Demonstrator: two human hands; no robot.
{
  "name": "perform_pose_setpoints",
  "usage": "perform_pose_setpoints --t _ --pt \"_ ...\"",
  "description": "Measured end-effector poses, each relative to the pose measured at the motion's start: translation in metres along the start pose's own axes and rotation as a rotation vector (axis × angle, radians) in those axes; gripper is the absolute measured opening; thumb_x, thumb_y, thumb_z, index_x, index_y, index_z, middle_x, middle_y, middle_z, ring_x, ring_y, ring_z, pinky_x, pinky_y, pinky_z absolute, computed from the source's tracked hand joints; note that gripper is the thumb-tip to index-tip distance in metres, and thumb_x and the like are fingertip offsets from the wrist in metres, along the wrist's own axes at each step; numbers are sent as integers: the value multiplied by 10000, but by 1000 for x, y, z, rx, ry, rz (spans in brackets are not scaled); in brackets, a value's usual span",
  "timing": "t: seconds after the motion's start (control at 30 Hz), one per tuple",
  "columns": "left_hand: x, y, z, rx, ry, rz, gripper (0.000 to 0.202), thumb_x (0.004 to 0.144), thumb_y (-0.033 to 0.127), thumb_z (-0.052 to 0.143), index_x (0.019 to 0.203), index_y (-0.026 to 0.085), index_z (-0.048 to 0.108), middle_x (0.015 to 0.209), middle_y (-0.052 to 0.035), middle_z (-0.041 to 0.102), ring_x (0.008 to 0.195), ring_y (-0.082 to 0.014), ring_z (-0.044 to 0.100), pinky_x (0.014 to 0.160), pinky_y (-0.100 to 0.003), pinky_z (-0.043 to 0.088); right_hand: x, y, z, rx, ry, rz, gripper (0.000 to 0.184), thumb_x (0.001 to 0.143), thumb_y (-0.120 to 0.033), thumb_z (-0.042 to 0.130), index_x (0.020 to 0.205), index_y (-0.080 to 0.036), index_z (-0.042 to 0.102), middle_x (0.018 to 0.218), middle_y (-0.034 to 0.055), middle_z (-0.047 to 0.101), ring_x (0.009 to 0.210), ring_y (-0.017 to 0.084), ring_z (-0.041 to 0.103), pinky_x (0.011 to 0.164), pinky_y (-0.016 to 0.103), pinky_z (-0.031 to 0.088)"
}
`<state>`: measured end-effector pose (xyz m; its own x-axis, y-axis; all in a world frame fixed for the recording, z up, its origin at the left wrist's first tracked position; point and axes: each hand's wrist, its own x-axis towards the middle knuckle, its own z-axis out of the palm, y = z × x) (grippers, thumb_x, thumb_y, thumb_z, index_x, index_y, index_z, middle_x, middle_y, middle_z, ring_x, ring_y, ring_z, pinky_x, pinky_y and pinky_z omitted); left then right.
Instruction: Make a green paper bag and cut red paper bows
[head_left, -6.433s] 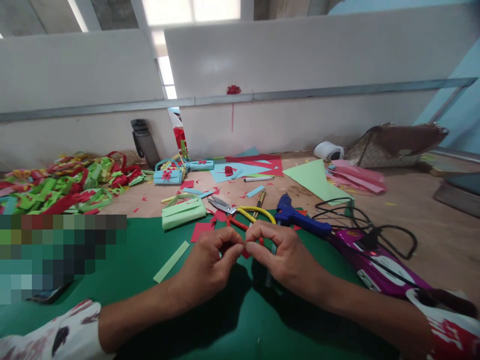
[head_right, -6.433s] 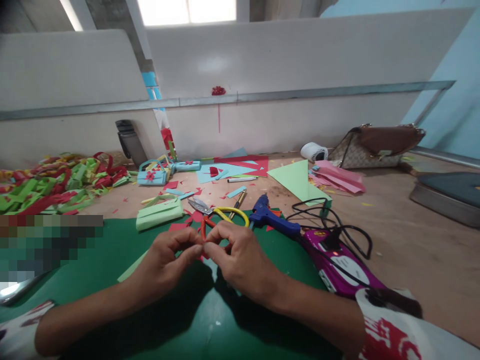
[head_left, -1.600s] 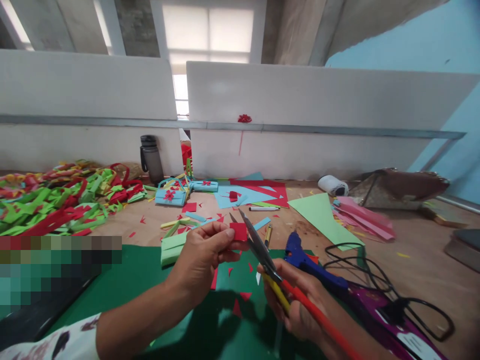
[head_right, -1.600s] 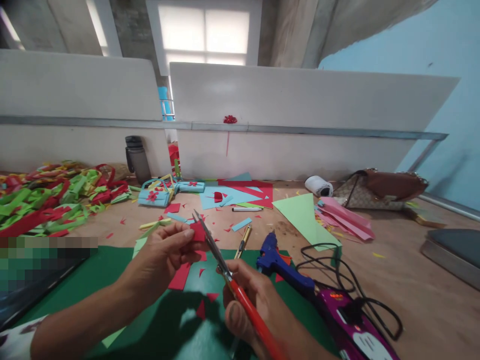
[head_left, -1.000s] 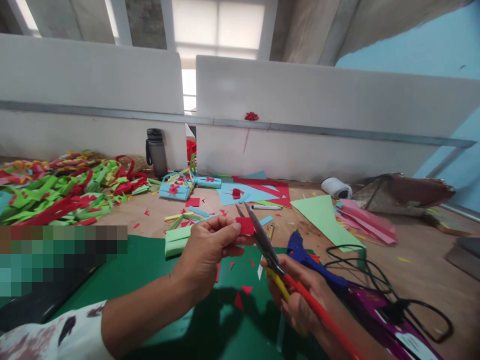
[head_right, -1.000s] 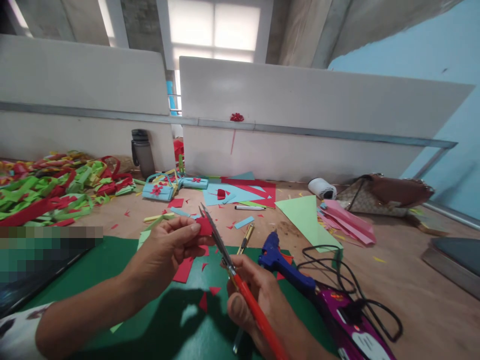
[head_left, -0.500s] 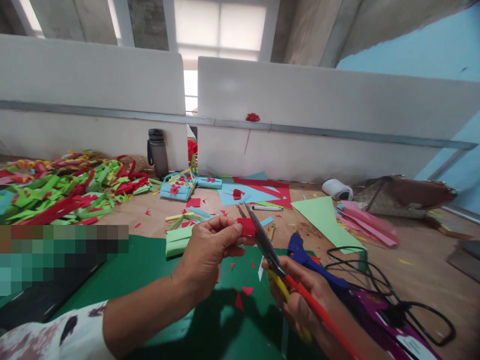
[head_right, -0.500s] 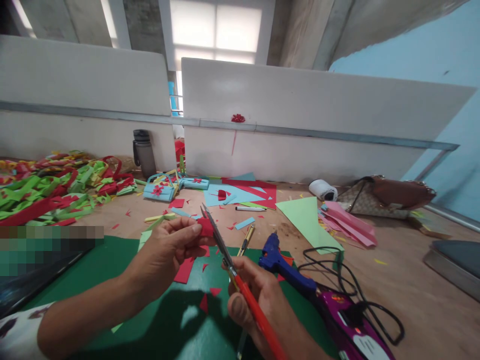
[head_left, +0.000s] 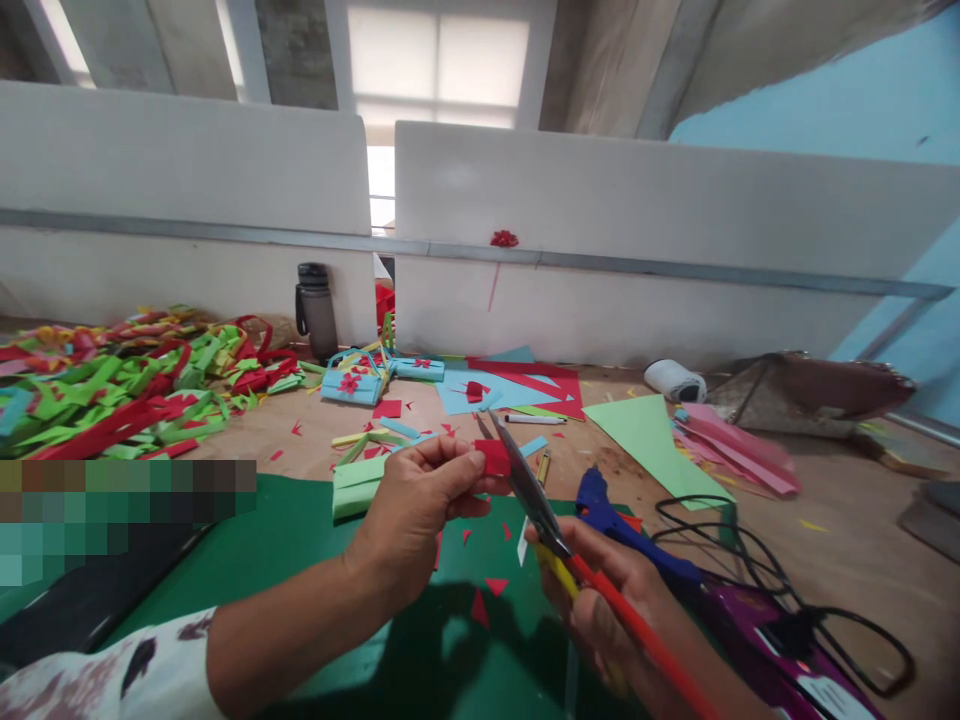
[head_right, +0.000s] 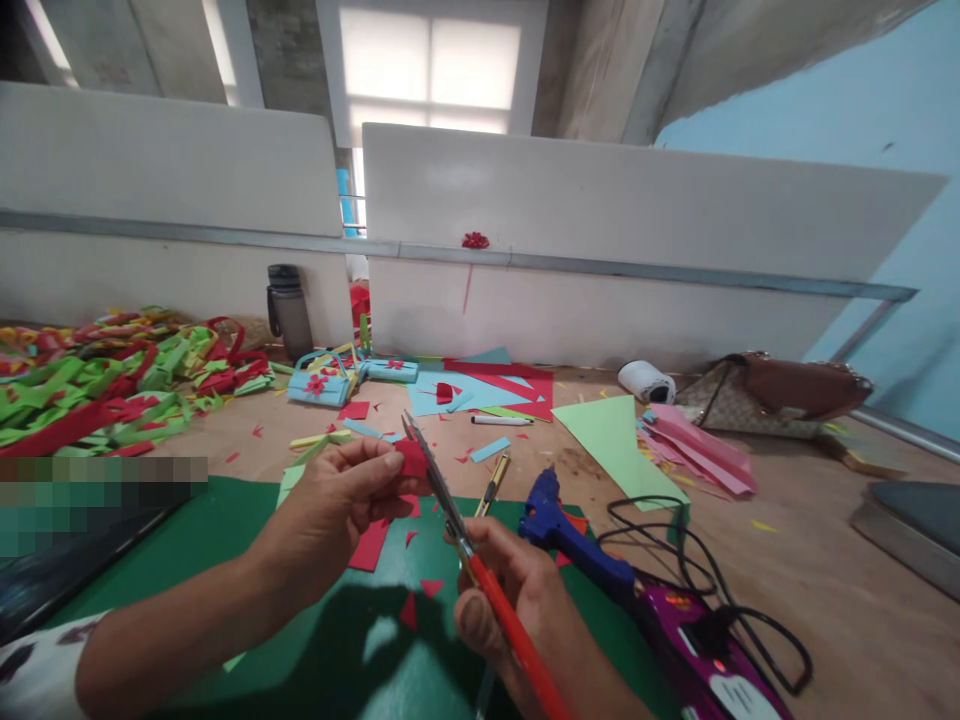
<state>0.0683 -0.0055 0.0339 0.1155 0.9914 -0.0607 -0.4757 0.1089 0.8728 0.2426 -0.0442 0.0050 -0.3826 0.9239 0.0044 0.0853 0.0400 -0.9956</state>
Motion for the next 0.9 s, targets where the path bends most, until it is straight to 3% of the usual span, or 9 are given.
perform_pose_setpoints --t 0.33,0.5,0.67,0.9 --pt "1 -1 -1 -1 -3 -1 184 688 224 703 669 145 537 692 -14 661 664 -153 667 564 -225 467 1 0 0 11 -25 -4 581 676 -699 551 944 -186 505 587 -78 299 429 45 186 371 191 180" --pt "0 1 -1 -1 1 -10 194 672 226 715 651 146 540 666 -1 647 675 -163 672 551 -220 458 0 2 1 -35 4 -89 585 697 -710 512 944 -179 530 608 -57 317 485 73 253 430 213 250" --pt "-2 1 0 2 0 -17 200 662 235 723 655 151 542 661 4 644 684 -170 675 551 -223 458 -2 -2 2 -20 1 -18 594 691 -715 516 963 -186 510 612 -60 298 466 62 201 369 189 153" --pt "-1 1 -1 16 -3 -17 194 683 235 710 654 150 538 642 16 622 686 -159 675 546 -210 460 -2 7 1 -67 33 -121 540 731 -674 508 956 -184 535 614 -42 335 475 71 257 376 181 237"
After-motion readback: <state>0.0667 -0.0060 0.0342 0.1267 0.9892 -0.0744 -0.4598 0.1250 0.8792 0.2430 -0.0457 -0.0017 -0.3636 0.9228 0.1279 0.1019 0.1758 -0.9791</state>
